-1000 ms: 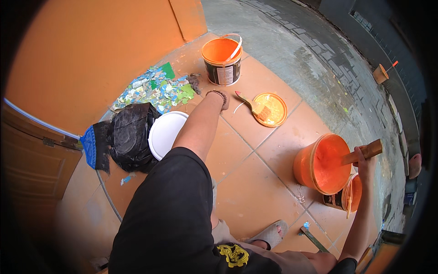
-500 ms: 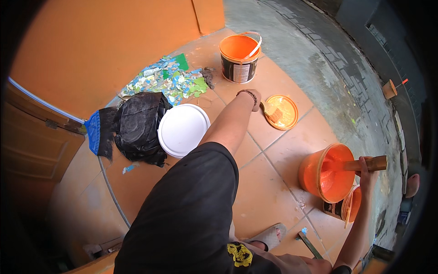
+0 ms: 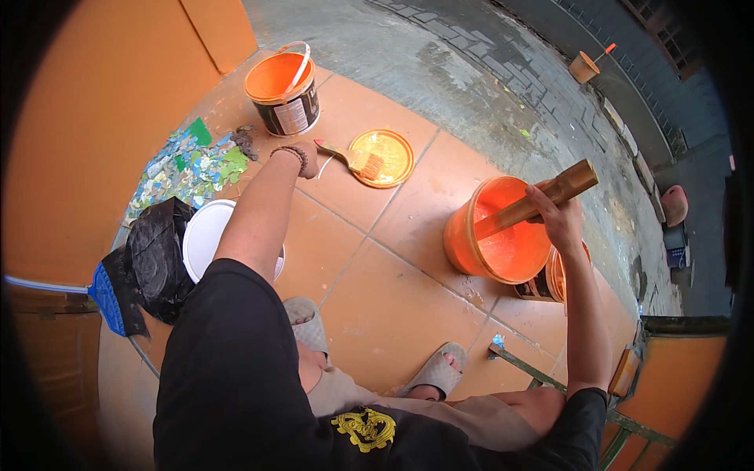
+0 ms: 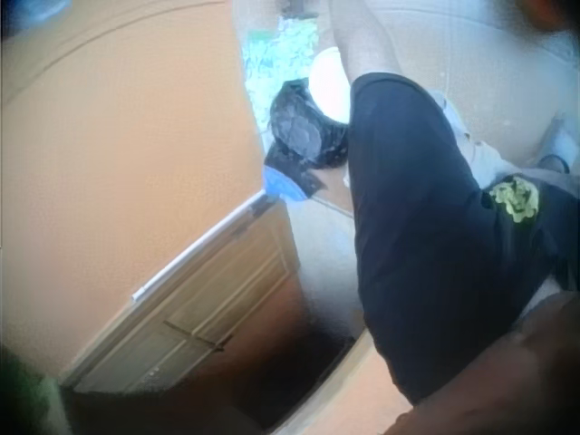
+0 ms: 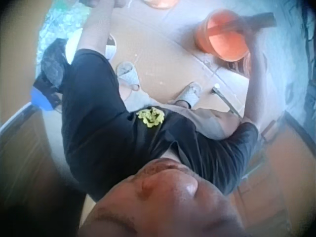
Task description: The person sits on the floor and mixes orange paint in a bucket using a wooden stick. They transfer some paint into a smaller container and continue stirring the mixture thoroughly.
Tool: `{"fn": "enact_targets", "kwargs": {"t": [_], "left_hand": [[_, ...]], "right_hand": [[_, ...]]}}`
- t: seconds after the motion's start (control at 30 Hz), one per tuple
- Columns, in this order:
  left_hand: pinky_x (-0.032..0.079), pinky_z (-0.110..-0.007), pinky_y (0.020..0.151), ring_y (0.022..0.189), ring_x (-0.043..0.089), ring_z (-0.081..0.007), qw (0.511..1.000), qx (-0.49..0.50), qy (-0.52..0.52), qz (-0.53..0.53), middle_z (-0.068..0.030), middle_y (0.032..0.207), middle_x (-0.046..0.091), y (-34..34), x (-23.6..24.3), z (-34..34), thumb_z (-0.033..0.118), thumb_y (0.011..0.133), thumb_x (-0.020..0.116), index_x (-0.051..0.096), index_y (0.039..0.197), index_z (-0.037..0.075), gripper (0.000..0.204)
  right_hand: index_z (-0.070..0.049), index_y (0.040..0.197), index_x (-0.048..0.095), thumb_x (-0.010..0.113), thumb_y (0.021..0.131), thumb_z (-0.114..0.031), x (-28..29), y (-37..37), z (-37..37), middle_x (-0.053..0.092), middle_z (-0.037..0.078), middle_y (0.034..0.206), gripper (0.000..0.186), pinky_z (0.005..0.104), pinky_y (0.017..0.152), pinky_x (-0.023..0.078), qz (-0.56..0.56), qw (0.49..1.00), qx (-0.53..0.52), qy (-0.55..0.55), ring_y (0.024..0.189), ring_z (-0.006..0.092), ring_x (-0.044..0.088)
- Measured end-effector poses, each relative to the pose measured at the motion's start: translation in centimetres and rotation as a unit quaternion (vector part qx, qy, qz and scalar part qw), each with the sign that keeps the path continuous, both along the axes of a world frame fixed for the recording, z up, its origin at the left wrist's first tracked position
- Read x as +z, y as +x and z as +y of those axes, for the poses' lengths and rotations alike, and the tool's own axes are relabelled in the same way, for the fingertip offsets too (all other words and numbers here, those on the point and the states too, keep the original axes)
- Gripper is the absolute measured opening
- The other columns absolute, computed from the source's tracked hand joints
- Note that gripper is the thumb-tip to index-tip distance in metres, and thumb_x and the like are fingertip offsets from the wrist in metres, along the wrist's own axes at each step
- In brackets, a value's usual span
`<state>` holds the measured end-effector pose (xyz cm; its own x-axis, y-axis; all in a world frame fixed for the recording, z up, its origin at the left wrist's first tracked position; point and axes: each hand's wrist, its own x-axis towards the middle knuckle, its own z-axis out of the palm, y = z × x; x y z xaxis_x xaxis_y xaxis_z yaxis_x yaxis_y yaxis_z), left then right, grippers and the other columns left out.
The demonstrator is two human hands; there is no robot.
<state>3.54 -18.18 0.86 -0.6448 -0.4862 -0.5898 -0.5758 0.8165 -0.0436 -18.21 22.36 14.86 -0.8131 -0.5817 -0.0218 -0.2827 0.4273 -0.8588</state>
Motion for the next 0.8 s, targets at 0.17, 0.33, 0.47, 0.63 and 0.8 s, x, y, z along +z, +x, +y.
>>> {"fn": "enact_targets", "kwargs": {"t": [0.17, 0.33, 0.47, 0.63, 0.8], "left_hand": [[0.048, -0.04, 0.087, 0.1, 0.062, -0.029, 1.0, 0.005, -0.005, -0.003, -0.0154, 0.107, 0.065, -1.0, 1.9, 1.4, 0.029, 0.071, 0.068, 0.068, 0.101, 0.006, 0.038], [0.049, -0.039, 0.086, 0.098, 0.062, -0.0283, 1.0, -0.003, -0.023, -0.02, -0.016, 0.104, 0.065, -0.3, 2.7, 1.1, 0.031, 0.072, 0.071, 0.068, 0.101, 0.004, 0.041], [0.047, -0.039, 0.09, 0.105, 0.06, -0.0287, 0.999, 0.013, -0.011, -0.05, -0.0159, 0.111, 0.063, 0.1, 2.4, 0.3, 0.033, 0.072, 0.07, 0.067, 0.104, 0.004, 0.044], [0.047, -0.038, 0.09, 0.103, 0.061, -0.0275, 0.999, -0.018, -0.015, -0.045, -0.0156, 0.108, 0.064, -1.1, 2.4, 1.0, 0.034, 0.072, 0.071, 0.068, 0.101, 0.004, 0.042], [0.048, -0.038, 0.088, 0.101, 0.061, -0.0268, 1.0, -0.005, 0.01, -0.012, -0.015, 0.103, 0.066, -0.7, 2.3, 0.8, 0.032, 0.072, 0.073, 0.068, 0.097, 0.003, 0.039]], "right_hand": [[0.002, 0.091, 0.064, 0.069, 0.082, -0.023, -1.0, -3.5, 3.1, 0.065, 0.009, 0.075, 0.027, 0.0281, 0.058, 0.053, 0.061, 0.997, -0.053, -0.015, 0.065, 0.0161, 0.064], [0.001, 0.087, 0.062, 0.065, 0.084, -0.02, 0.1, -2.5, 5.7, 0.063, 0.008, 0.067, 0.022, 0.0288, 0.053, 0.049, 0.073, 0.991, -0.058, 0.091, 0.057, 0.0137, 0.061], [0.002, 0.089, 0.06, 0.064, 0.084, -0.021, 0.7, 0.4, 4.1, 0.064, 0.009, 0.067, 0.024, 0.0292, 0.052, 0.049, 0.021, 0.989, 0.035, 0.143, 0.054, 0.0151, 0.061], [0.002, 0.091, 0.061, 0.066, 0.085, -0.023, -0.8, 0.2, 1.5, 0.065, 0.011, 0.075, 0.027, 0.031, 0.058, 0.05, 0.026, 0.999, 0.035, 0.003, 0.062, 0.0173, 0.061], [0.001, 0.09, 0.062, 0.066, 0.084, -0.021, -1.3, -3.7, 3.9, 0.064, 0.01, 0.073, 0.023, 0.0322, 0.06, 0.05, 0.126, 0.992, -0.006, 0.014, 0.064, 0.018, 0.061]]}}
